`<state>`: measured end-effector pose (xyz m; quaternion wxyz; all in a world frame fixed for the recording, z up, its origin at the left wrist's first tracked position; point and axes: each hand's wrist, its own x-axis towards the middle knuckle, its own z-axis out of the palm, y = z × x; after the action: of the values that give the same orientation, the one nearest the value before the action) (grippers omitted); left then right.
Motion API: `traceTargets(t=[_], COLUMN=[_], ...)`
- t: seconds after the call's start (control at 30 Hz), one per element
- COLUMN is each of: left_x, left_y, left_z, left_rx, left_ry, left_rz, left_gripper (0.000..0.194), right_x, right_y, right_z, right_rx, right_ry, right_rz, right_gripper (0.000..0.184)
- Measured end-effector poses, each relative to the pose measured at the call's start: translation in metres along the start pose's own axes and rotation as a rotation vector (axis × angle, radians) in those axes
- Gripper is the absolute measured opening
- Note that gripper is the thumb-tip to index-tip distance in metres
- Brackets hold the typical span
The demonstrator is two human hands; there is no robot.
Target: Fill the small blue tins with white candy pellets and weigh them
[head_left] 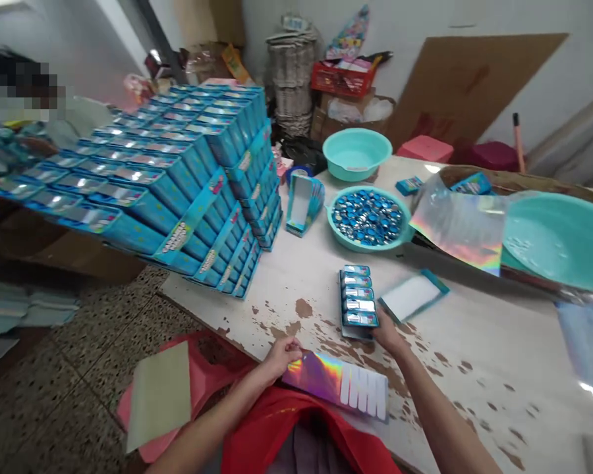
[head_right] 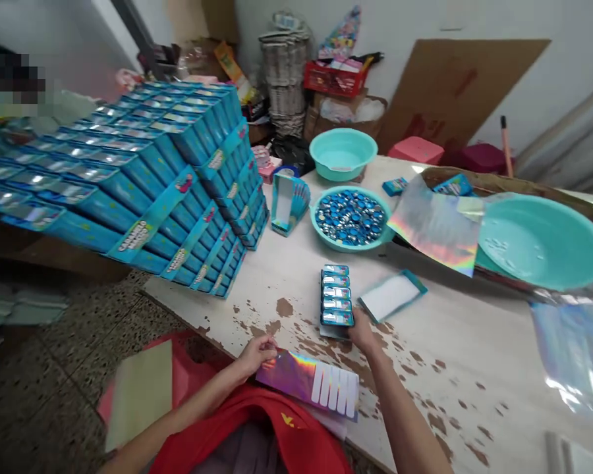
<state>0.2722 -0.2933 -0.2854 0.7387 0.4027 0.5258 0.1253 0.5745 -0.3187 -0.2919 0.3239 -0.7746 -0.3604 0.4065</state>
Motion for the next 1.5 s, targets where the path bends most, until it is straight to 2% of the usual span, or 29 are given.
traceTargets(t=[0.07,0.17,0.3,0.37,0.4,0.47,0.53,0.6,0.7,0.8,0.87,0.9,1.0,1.07,1.13,1.3,1.4,1.5], left_x=[-0.009,-0.023,-0.035,-0.036,-0.035,-0.03,-0.022,-0.014,-0.007,-0.005,-0.003,-0.001,0.004,0.002,-0.004,-0.015,-0.014,-0.016], left_y=[-0.001,-0.002,0.006,0.014,0.018,0.023,0.025,0.024,0.024,0.021,0.016,0.014,0.009,0.01,0.014,0.023,0.027,0.034], left_z=[-0.012,-0.027,-0.045,-0.057,-0.065,-0.08,-0.094,-0.106,-0.113,-0.11,-0.107,-0.106,-0.103,-0.101,-0.101,-0.112,-0.12,-0.121], left_rx=[-0.041,-0.072,-0.067,-0.081,-0.094,-0.122,-0.132,-0.121,-0.109,-0.265,-0.36,-0.353,-0.24,-0.198,-0.173,-0.154,-0.221,-0.209], left_ry=[0.046,0.108,0.212,0.29,0.336,0.435,0.524,0.59,0.615,0.626,0.66,0.635,0.533,0.482,0.462,0.613,0.658,0.606], left_rz=[-0.006,-0.002,0.034,0.062,0.079,0.115,0.124,0.116,0.12,0.098,0.023,-0.045,-0.16,-0.141,-0.1,-0.093,-0.131,-0.085], left_gripper=[0.018,0.019,0.016,0.019,0.022,0.026,0.029,0.029,0.035,0.051,0.05,0.048,0.044,0.047,0.051,0.058,0.063,0.066], right_x=[0.009,0.03,0.059,0.069,0.072,0.073,0.064,0.046,0.015,0.001,0.011,0.022,0.058,0.072,0.075,0.068,0.076,0.078], right_y=[-0.01,-0.032,-0.08,-0.103,-0.11,-0.116,-0.107,-0.086,-0.046,-0.019,-0.013,-0.012,-0.013,-0.018,-0.027,-0.056,-0.065,-0.067], right_z=[0.016,0.056,0.119,0.133,0.134,0.119,0.09,0.053,0.004,-0.025,-0.034,-0.038,-0.048,-0.046,-0.033,0.031,0.063,0.071], right_rx=[-0.043,-0.075,-0.065,-0.041,-0.029,-0.012,-0.006,-0.024,-0.202,-0.34,-0.34,-0.33,-0.274,-0.243,-0.234,-0.188,-0.109,-0.034], right_ry=[-0.02,-0.067,-0.158,-0.182,-0.175,-0.139,-0.08,0.018,0.27,0.533,0.656,0.693,0.692,0.643,0.585,0.445,0.415,0.381], right_rz=[-0.02,-0.061,-0.092,-0.102,-0.109,-0.132,-0.144,-0.099,0.133,0.372,0.49,0.549,0.684,0.702,0.649,0.414,0.319,0.248], right_gripper=[0.038,0.046,0.052,0.058,0.063,0.069,0.068,0.066,0.069,0.078,0.087,0.091,0.101,0.102,0.101,0.097,0.077,0.055])
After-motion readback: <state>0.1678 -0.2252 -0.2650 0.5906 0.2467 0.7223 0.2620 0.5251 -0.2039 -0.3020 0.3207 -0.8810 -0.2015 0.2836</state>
